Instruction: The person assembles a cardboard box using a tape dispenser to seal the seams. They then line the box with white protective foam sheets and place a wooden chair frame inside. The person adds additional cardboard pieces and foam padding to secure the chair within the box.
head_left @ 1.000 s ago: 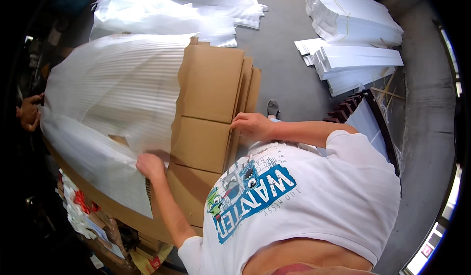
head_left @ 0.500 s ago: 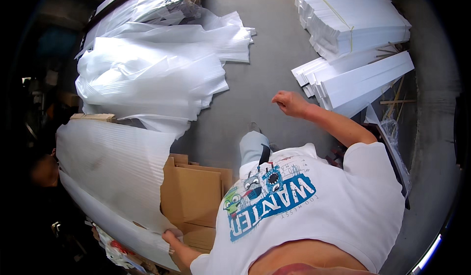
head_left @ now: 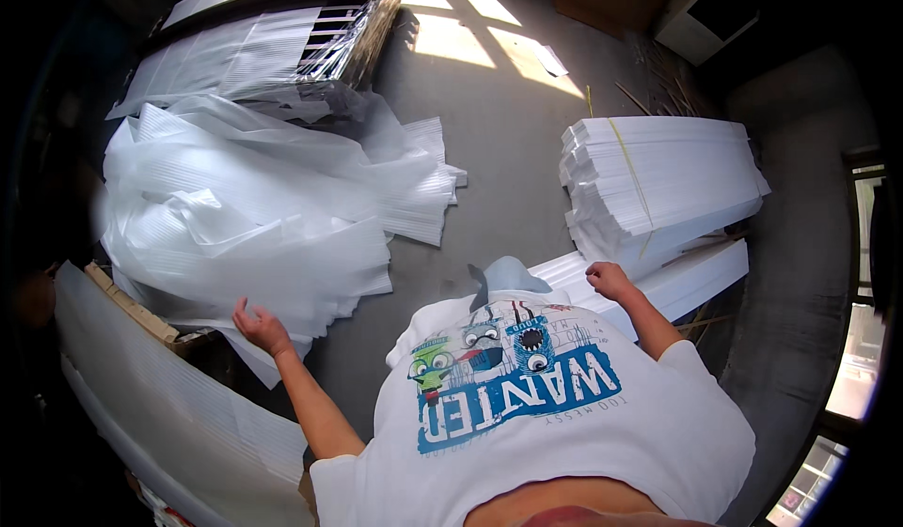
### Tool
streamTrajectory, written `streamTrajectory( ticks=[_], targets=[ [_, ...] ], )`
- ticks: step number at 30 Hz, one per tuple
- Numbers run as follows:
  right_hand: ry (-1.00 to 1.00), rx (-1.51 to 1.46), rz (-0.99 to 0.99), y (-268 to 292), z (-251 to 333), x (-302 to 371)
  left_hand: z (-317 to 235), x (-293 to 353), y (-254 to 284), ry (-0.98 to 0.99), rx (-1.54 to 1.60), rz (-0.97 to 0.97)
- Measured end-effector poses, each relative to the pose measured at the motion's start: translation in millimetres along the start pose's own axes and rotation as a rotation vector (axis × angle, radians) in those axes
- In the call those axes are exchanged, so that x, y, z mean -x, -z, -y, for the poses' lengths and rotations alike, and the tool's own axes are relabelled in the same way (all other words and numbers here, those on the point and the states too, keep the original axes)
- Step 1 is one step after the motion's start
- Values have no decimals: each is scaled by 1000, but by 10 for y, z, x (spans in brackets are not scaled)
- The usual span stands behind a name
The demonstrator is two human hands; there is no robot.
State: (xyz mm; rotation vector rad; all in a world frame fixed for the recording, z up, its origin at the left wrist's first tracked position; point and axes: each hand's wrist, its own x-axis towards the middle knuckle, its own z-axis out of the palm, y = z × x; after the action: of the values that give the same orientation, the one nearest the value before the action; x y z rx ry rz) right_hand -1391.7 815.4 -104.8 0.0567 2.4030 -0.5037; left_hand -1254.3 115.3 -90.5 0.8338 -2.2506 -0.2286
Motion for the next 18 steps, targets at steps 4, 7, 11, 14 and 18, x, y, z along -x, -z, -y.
streamTrajectory(
  ticks=[4, 7, 11, 14, 18],
  targets=[
    [11, -132, 125, 46, 247, -1080, -1764, -626, -1513, 51, 451, 1081],
    [151, -63, 117, 268, 295, -2163, -2374, -727, -2477, 64, 421, 1152],
    [198, -40, 79, 1453, 732, -3390, -2269, -42, -3338, 487, 310, 967],
    [77, -83, 35, 2234, 940, -4355, -2249, 297, -3458, 582, 70, 1483],
    [279, 120, -70, 3048, 1540, -5745, -2402, 141, -3856, 665, 81, 1567]
  ],
)
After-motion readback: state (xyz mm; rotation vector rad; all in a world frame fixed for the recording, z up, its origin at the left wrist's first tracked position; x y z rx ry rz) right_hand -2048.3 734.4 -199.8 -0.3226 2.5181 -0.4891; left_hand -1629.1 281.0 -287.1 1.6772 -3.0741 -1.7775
